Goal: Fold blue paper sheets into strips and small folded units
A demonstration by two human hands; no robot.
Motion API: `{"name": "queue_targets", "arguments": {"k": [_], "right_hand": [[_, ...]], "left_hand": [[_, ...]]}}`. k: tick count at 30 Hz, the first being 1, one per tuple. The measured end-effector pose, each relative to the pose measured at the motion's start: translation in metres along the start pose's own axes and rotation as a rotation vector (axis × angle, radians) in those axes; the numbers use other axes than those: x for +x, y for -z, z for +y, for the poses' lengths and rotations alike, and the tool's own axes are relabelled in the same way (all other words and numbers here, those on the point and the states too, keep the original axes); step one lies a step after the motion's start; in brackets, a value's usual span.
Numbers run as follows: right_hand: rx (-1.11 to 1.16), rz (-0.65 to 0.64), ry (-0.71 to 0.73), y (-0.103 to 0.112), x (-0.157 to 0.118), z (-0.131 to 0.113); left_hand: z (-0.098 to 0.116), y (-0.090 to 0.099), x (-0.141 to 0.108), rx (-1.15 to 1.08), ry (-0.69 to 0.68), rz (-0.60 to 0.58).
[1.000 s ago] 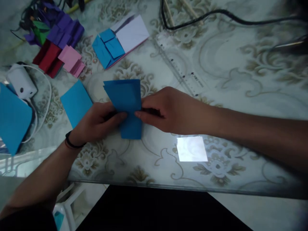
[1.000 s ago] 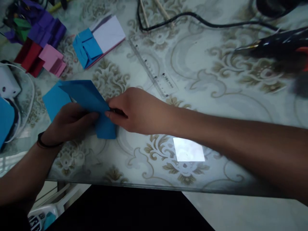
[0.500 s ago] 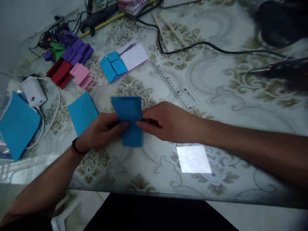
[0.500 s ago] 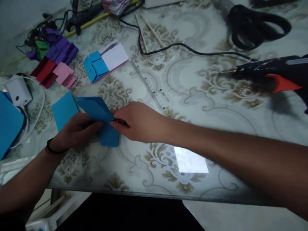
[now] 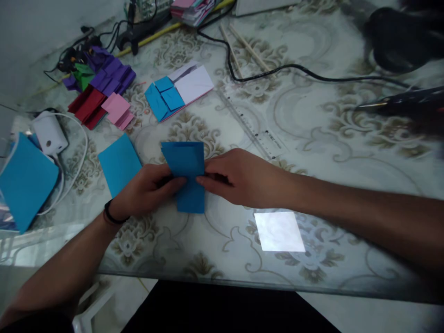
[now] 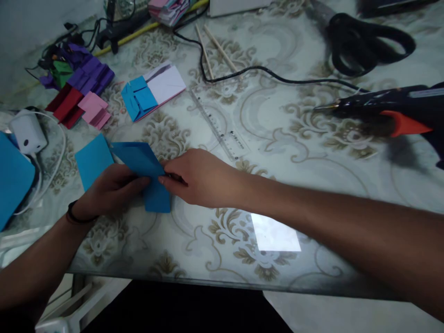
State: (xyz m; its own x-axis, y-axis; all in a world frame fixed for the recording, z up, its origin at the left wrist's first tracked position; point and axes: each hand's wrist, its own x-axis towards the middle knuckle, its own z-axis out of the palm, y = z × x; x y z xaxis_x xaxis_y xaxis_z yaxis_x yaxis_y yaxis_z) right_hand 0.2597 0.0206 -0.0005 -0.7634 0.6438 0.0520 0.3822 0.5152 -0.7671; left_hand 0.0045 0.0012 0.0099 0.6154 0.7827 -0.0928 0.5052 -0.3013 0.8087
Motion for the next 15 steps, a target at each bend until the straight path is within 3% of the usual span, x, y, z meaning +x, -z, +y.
{"name": "queue_targets", "arguments": {"k": [15], "right_hand": [[-0.014,0.011,-0.021,-0.0002,-0.0003,-0.0019]], "left_hand": [[0.0045,-0.0005,0.0018,0.008,-0.006,0.015]]}}
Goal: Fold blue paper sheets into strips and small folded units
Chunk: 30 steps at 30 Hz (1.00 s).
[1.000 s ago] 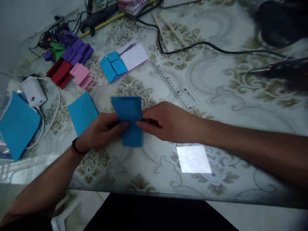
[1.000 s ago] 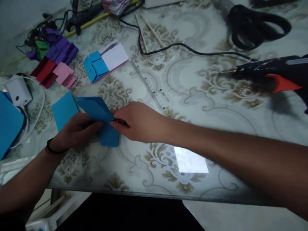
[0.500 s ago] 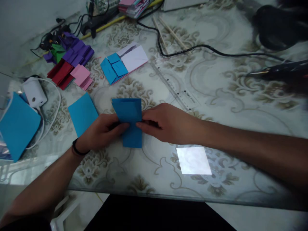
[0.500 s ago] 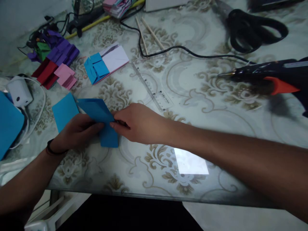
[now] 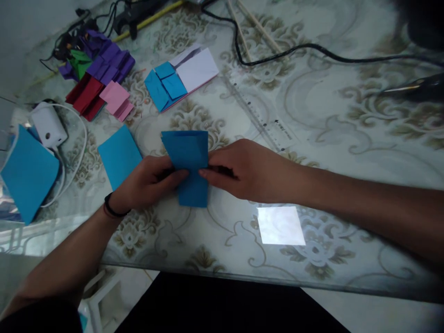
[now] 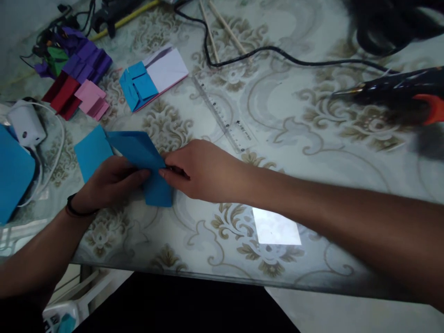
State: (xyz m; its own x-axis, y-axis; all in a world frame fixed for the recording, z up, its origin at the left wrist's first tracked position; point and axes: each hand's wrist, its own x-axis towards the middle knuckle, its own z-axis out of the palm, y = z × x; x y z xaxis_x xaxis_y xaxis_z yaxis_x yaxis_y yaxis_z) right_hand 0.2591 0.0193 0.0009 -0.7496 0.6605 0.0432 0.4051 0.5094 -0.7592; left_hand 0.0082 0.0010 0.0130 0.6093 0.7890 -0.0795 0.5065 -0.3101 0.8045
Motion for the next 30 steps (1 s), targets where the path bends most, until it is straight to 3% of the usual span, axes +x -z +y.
{"name": "queue_targets", "arguments": {"k": [16,30], "right_hand": [[0.005,0.029,0.022,-0.0023,-0.0027,0.0048],[0.006,0.014,-0.007,-0.0021,-0.0018,0.0039]], "left_hand": [[-0.0016,-0.0026,0.0005,0.043,0.011,0.068],[-0.0017,-0.0022,0.0020,0.025,-0.059,0.063]]}}
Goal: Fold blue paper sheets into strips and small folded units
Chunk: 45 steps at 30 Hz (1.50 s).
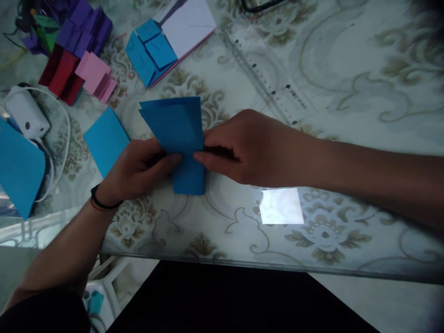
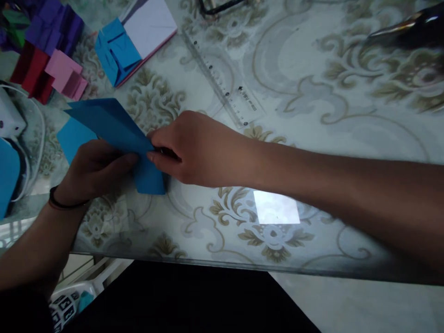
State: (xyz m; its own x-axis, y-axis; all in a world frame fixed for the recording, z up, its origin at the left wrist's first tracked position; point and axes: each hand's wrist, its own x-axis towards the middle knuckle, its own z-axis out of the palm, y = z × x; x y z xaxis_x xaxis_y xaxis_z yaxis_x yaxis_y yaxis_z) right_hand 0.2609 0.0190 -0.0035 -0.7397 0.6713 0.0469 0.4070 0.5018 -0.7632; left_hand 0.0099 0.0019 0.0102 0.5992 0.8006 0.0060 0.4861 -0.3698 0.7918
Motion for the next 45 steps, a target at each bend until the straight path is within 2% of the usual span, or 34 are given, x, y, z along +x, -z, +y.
{"name": "queue_targets", "arguments": {"k": [8,17,36,42,45], "right_hand": [[-0.018,0.003,0.007,0.0000,-0.0003,0.0005],[-0.005,0.025,0.036,0.0001,-0.0014,0.0026],[0.011,0.061,0.080,-0.0019,-0.0026,0.0054],[0.001,0.040,0.042,-0.0001,-0.0014,0.0016],[0.000,0.042,0.030,-0.0001,-0.0017,0.0008]], "left_hand": [[-0.0036,0.0004,-0.0013,0.048,-0.016,0.020],[-0.0054,-0.0018,0.0016,0.120,-0.150,0.030],[-0.0004,-0.0039,0.0038,0.053,-0.147,0.023],[0.0029,-0.0029,-0.0008,0.087,-0.032,0.022],[0.0041,-0.0027,-0.0013,0.092,-0.023,0.008]]}}
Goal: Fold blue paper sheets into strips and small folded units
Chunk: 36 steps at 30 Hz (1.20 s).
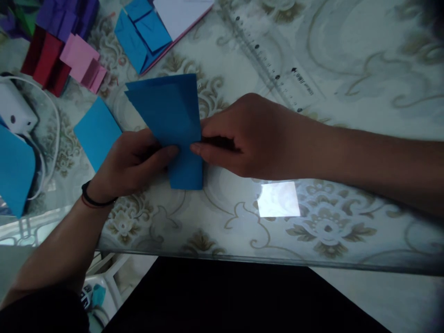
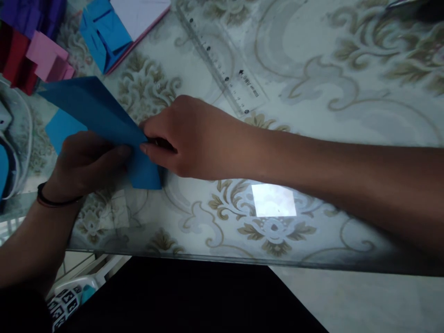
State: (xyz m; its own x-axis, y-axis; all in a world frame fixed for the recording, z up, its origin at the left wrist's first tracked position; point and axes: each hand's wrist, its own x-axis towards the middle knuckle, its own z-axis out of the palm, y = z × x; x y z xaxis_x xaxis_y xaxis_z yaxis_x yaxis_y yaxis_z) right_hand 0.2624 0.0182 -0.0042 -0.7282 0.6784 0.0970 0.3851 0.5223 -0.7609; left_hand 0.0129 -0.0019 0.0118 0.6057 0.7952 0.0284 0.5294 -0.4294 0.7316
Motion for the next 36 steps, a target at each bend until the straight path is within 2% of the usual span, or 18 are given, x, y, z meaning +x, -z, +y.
{"name": "queue_targets", "arguments": {"k": [10,18,25,29,33,36], "right_hand": [[0.017,0.002,0.021,0.001,0.000,0.000],[0.010,0.006,0.025,0.001,-0.001,0.001],[-0.004,0.001,0.025,0.000,-0.002,0.003],[-0.020,-0.012,0.006,0.001,-0.001,0.001],[-0.002,-0.004,0.003,0.000,-0.001,0.001],[0.015,0.003,0.011,0.001,-0.001,0.001]], "left_hand": [[-0.002,-0.001,0.002,-0.039,-0.024,0.003],[0.000,0.000,-0.001,0.008,0.052,0.005],[-0.009,-0.003,0.002,-0.064,-0.104,0.049],[-0.009,-0.003,0.001,-0.080,-0.107,0.047],[-0.007,-0.002,0.000,-0.054,-0.036,0.030],[-0.007,-0.003,0.002,-0.060,-0.092,0.039]]}}
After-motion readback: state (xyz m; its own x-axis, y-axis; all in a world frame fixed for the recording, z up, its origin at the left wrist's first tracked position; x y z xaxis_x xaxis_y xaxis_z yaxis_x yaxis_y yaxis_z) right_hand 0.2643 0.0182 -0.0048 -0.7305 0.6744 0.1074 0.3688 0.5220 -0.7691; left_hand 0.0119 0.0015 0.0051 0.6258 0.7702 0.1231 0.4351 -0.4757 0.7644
